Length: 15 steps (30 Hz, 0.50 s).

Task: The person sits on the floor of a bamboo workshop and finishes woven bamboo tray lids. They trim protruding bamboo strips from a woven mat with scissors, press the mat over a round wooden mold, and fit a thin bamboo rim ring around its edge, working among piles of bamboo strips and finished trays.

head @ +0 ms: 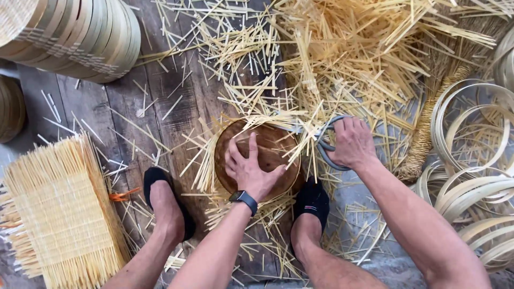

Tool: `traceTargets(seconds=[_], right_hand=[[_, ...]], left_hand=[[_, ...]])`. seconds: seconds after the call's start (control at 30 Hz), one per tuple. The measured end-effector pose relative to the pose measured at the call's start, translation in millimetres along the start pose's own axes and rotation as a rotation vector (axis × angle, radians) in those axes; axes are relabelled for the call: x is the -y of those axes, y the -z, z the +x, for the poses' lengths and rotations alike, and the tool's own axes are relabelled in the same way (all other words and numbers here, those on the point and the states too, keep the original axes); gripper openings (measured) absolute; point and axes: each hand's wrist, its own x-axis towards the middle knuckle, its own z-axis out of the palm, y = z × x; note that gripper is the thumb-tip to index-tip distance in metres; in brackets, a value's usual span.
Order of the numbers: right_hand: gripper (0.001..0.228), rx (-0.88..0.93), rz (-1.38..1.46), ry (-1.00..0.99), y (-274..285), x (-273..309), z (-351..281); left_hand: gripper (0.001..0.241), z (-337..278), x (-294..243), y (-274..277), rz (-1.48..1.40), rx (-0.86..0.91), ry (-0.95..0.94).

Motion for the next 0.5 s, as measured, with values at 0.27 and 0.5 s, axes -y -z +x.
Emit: traceTargets(seconds=[0.27, 0.5], right_hand=[[0.077, 0.082, -0.008, -0.172, -5.8, 24.2, -62.2], [0.07, -0.014, 0.009, -0.317, 13.1, 63.6, -49.8]], left_hand=[[0.118, -3.5, -4.0, -0.7, -0.073, -0.055, 0.029], [0.117, -5.5, -3.7, -0.8, -0.054, -0.038, 0.025]])
